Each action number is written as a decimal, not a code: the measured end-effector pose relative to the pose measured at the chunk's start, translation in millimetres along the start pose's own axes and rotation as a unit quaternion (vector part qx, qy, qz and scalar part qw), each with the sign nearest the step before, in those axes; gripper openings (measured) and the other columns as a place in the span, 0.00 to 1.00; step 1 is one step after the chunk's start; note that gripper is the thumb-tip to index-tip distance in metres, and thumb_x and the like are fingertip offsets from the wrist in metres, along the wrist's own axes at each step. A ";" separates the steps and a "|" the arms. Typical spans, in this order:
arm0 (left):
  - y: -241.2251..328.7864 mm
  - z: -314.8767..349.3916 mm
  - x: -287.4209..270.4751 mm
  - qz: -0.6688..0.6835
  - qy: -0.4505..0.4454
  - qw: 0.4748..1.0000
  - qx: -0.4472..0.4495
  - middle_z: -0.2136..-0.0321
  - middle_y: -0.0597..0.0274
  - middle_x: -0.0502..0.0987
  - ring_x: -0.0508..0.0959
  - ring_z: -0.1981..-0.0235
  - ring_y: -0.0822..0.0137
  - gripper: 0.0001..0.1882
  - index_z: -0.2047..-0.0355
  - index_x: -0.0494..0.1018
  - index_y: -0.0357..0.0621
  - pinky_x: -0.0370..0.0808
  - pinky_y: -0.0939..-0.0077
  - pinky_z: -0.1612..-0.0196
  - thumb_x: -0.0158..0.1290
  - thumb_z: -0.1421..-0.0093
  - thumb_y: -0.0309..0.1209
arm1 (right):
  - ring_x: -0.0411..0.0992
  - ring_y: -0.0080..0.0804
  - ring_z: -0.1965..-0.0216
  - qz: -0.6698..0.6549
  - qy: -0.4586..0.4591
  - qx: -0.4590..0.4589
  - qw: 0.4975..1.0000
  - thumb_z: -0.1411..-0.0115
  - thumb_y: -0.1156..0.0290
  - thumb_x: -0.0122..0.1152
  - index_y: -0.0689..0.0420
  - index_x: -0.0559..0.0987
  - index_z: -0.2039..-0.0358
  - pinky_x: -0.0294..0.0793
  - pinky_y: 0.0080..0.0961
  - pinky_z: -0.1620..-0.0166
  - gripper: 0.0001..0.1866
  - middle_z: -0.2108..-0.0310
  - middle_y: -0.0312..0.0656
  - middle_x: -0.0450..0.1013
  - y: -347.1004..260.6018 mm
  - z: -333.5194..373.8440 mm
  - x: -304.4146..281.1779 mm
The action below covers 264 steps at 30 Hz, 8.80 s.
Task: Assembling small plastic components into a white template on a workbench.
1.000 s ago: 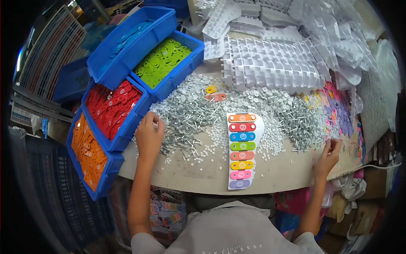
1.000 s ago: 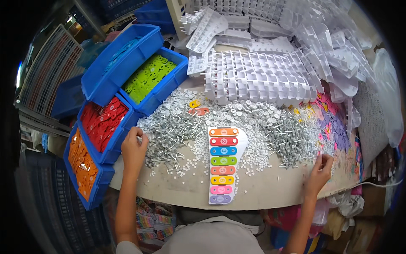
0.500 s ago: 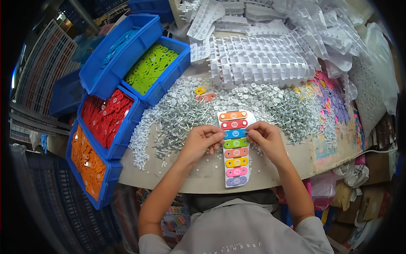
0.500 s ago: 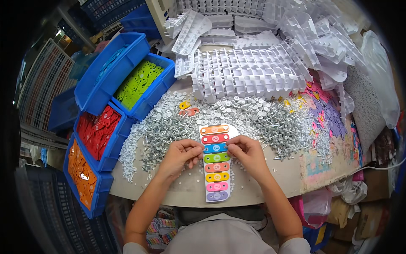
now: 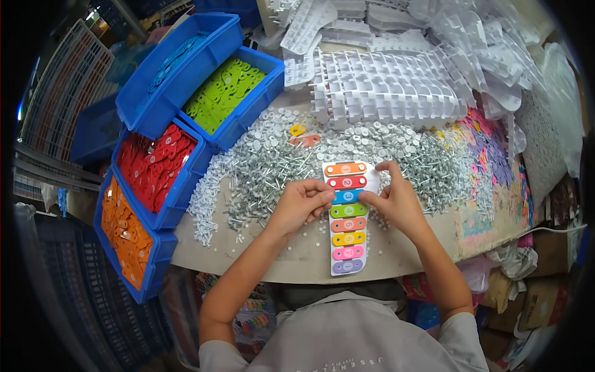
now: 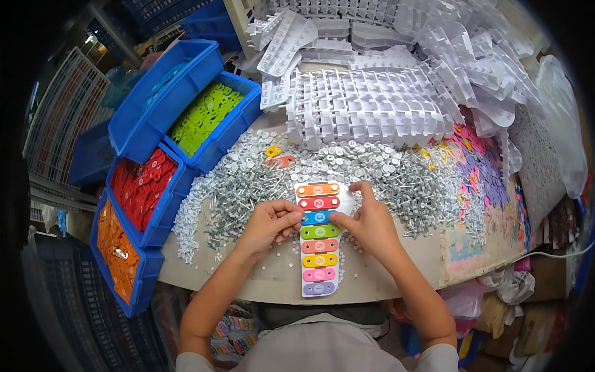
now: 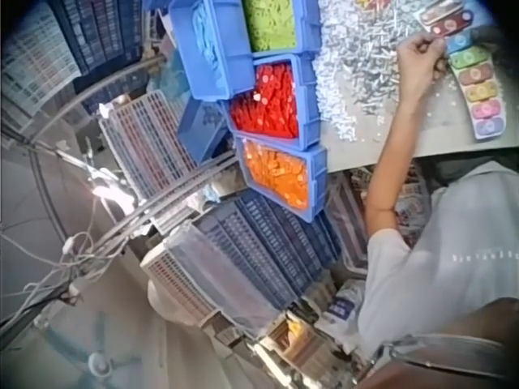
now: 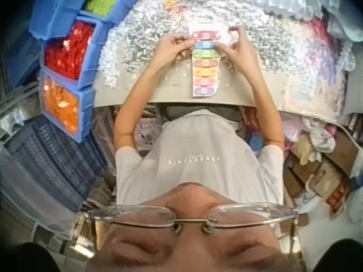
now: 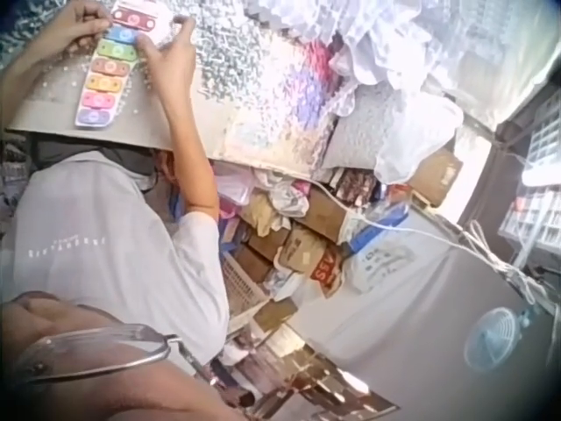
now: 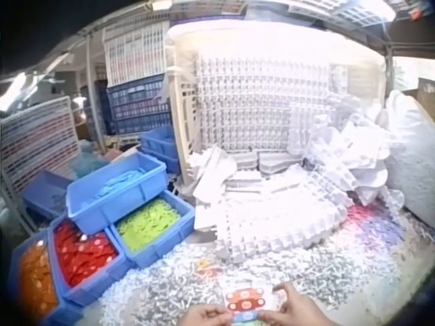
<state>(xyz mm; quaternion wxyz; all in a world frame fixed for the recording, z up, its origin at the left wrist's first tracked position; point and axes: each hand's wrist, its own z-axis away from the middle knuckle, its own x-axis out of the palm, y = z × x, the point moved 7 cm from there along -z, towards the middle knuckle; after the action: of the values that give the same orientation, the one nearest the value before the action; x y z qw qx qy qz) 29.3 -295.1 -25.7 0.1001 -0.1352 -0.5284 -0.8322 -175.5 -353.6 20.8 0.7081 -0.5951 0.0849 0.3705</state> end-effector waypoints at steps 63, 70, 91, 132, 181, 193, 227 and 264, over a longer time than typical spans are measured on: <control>81.0 97.7 -89.4 -0.401 0.303 0.840 0.204 0.74 0.60 0.78 0.79 0.74 0.69 0.04 0.65 0.74 0.42 0.74 0.73 0.71 0.59 0.37 0.26 | 0.70 0.51 0.59 0.289 0.356 -0.051 0.887 0.36 0.81 0.55 0.64 0.75 0.62 0.69 0.40 0.53 0.03 0.63 0.51 0.70 182.5 88.9 -175.5; 27.1 64.2 -29.4 -0.117 0.083 0.984 0.109 0.74 0.67 0.80 0.77 0.73 0.80 0.05 0.60 0.78 0.36 0.72 0.87 0.71 0.59 0.35 0.25 | 0.69 0.50 0.56 0.362 0.345 -0.029 0.865 0.36 0.80 0.54 0.62 0.74 0.61 0.68 0.41 0.51 0.04 0.61 0.51 0.70 161.3 85.5 -166.1; -19.1 22.7 10.0 -0.048 -0.031 0.998 0.000 0.71 0.64 0.82 0.75 0.74 0.81 0.07 0.57 0.78 0.36 0.70 0.88 0.74 0.57 0.33 0.27 | 0.70 0.24 0.65 0.070 0.406 -0.147 0.899 0.34 0.78 0.61 0.62 0.77 0.62 0.70 0.23 0.58 0.02 0.66 0.37 0.75 45.5 89.7 -95.7; -20.0 -1.6 4.8 -0.213 -0.033 0.976 0.022 0.72 0.56 0.81 0.81 0.70 0.74 0.17 0.58 0.62 0.39 0.75 0.79 0.72 0.61 0.35 0.28 | 0.61 0.17 0.88 -0.306 -0.128 0.105 0.938 0.31 0.65 0.62 0.58 0.73 0.61 0.57 0.17 0.85 0.10 0.83 0.31 0.68 30.9 22.9 52.2; 95.6 17.3 -63.4 -0.456 0.289 0.820 0.192 0.75 0.60 0.83 0.82 0.73 0.64 0.07 0.66 0.82 0.44 0.76 0.70 0.67 0.62 0.41 0.33 | 0.72 0.52 0.57 0.287 0.428 0.007 0.857 0.30 0.71 0.54 0.65 0.75 0.60 0.70 0.42 0.52 0.09 0.61 0.53 0.75 206.4 84.9 -168.6; 132.7 4.8 -69.7 -0.284 0.197 0.878 0.330 0.63 0.61 0.85 0.80 0.67 0.73 0.10 0.58 0.82 0.36 0.76 0.76 0.59 0.60 0.38 0.27 | 0.75 0.50 0.60 0.266 0.459 -0.008 0.847 0.28 0.69 0.51 0.64 0.74 0.58 0.73 0.39 0.55 0.10 0.62 0.53 0.76 203.1 93.2 -169.0; 51.5 86.9 -1.4 -0.410 0.173 0.837 0.319 0.70 0.64 0.75 0.74 0.66 0.75 0.04 0.59 0.76 0.38 0.71 0.79 0.61 0.55 0.33 0.23 | 0.67 0.14 0.80 -0.269 -0.040 0.030 0.962 0.32 0.71 0.62 0.59 0.71 0.62 0.64 0.15 0.77 0.09 0.80 0.31 0.72 30.4 57.5 38.1; -35.6 20.0 27.9 -0.088 -0.082 0.990 0.078 0.81 0.68 0.75 0.69 0.81 0.82 0.31 0.39 0.62 0.38 0.61 0.80 0.78 0.61 0.34 0.39 | 0.66 0.17 0.85 -0.266 -0.129 0.131 0.946 0.27 0.60 0.54 0.60 0.76 0.64 0.65 0.17 0.82 0.16 0.83 0.29 0.66 35.9 52.7 58.4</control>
<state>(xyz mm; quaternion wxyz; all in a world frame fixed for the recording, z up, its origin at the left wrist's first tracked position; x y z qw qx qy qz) -5.7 -262.6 -38.8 -0.0067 -0.1480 -0.6078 -0.7801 -173.2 -280.6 -25.4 0.8577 -0.4448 -0.1208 0.2280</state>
